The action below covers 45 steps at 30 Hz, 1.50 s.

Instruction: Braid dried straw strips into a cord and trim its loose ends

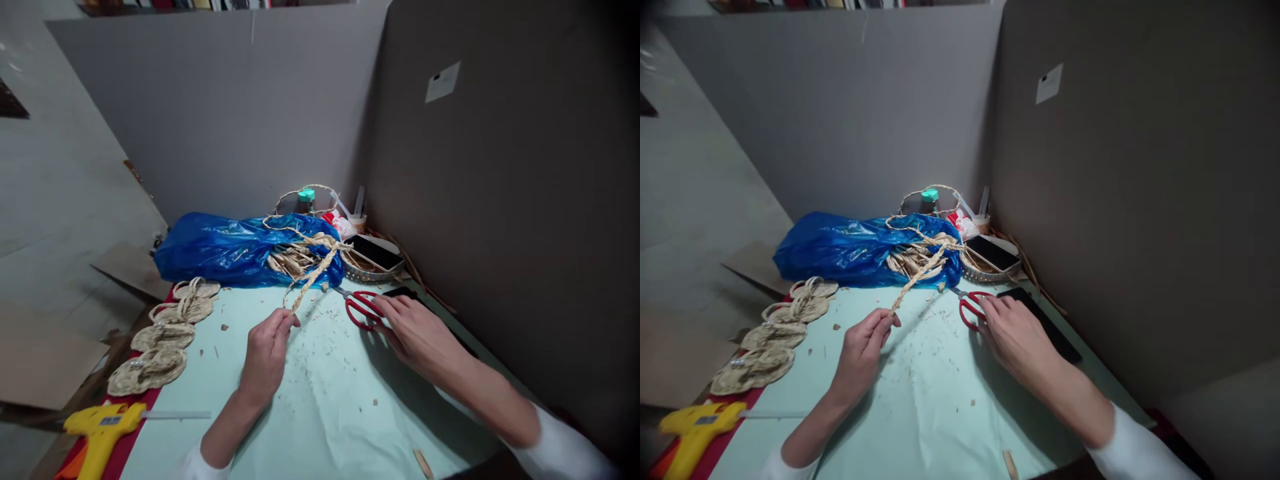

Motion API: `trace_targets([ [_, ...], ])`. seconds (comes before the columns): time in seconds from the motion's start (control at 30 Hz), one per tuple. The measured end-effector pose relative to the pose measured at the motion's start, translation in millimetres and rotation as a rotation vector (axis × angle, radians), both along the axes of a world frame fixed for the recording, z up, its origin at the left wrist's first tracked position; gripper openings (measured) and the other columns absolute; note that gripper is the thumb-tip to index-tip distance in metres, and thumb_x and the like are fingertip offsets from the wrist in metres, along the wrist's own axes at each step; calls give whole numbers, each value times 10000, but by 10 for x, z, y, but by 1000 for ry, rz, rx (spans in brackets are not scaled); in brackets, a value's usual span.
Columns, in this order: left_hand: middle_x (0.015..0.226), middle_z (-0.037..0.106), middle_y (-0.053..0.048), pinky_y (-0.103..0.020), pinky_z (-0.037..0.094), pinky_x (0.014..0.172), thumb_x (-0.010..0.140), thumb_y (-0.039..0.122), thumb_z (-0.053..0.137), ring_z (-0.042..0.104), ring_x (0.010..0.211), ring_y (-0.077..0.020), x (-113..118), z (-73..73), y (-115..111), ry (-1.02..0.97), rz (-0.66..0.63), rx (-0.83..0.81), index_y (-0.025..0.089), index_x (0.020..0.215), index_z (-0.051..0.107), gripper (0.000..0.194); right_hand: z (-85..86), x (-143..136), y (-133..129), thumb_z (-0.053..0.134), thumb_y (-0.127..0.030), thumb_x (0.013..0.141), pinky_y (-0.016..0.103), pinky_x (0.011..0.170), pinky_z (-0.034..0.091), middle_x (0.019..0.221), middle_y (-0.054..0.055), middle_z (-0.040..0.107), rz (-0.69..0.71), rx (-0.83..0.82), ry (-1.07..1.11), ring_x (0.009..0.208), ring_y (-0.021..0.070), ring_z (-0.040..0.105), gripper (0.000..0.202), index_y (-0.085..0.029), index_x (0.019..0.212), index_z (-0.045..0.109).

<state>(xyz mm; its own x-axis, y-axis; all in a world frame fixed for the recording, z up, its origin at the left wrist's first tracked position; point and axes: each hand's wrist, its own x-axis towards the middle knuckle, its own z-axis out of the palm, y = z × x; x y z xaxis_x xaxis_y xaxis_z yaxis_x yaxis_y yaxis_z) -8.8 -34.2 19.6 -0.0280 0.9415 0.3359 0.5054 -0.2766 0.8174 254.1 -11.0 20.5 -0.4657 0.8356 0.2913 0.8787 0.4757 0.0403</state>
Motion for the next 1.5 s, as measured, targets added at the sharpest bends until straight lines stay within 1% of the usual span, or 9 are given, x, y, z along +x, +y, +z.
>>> trace_targets([
  [0.17,641,552,25,-224,369,576,957,211,420,503,577,-112,-59,92,-18,126,42,204,182,772,567,239,-161,-333,495,486,-53,812,337,648,345,864,142,642,-82,-78,-236,773,254,582,256,-103,1041,588],
  [0.4,821,696,-46,-203,470,682,910,71,479,637,743,-125,-75,159,-32,187,56,491,131,966,630,172,-337,-306,558,463,-113,861,323,624,358,832,128,599,-86,-85,-106,771,256,559,172,-109,998,565],
  [0.5,730,662,-14,-206,450,599,924,118,481,607,651,-115,-72,191,-59,164,95,368,145,952,649,172,-307,-282,518,490,-222,873,322,639,418,889,125,592,-25,-150,135,761,228,565,133,-134,961,538],
  [0.67,537,448,69,-215,372,486,971,228,413,441,451,-90,-83,224,-87,67,162,97,190,1031,634,233,-114,-272,422,530,-363,874,295,655,495,952,85,632,48,-429,633,739,182,608,354,-188,1178,481],
  [0.77,578,503,54,-222,384,520,969,237,405,470,486,-94,-73,196,-97,22,150,56,202,989,621,219,-44,-275,404,624,-418,830,282,698,521,967,76,652,39,-632,981,818,191,633,471,-208,1226,482],
  [0.87,652,588,16,-235,413,574,951,230,427,533,575,-118,-34,164,-105,-33,120,56,205,868,616,208,-51,-279,400,692,-444,785,239,591,488,792,21,602,53,-723,1162,674,146,579,502,-205,1186,507],
  [1.03,656,614,-12,-258,427,574,914,226,466,546,594,-152,29,146,-84,-100,150,56,211,719,608,242,-74,-310,366,617,-471,843,214,446,365,662,-32,458,86,-771,1065,516,93,421,357,-201,1059,529],
  [1.27,620,524,6,-238,372,545,925,282,470,482,576,-127,29,107,-95,-106,212,45,211,723,592,246,-116,-355,321,512,-208,855,236,546,392,728,-2,589,172,-559,559,601,129,500,99,-208,954,526],
  [1.5,589,258,62,-183,184,424,888,420,560,183,502,-73,-24,59,-29,-775,64,-359,171,712,511,308,-64,-389,189,527,-76,771,204,551,391,761,-12,577,357,-411,554,597,107,488,273,-210,1008,517],
])
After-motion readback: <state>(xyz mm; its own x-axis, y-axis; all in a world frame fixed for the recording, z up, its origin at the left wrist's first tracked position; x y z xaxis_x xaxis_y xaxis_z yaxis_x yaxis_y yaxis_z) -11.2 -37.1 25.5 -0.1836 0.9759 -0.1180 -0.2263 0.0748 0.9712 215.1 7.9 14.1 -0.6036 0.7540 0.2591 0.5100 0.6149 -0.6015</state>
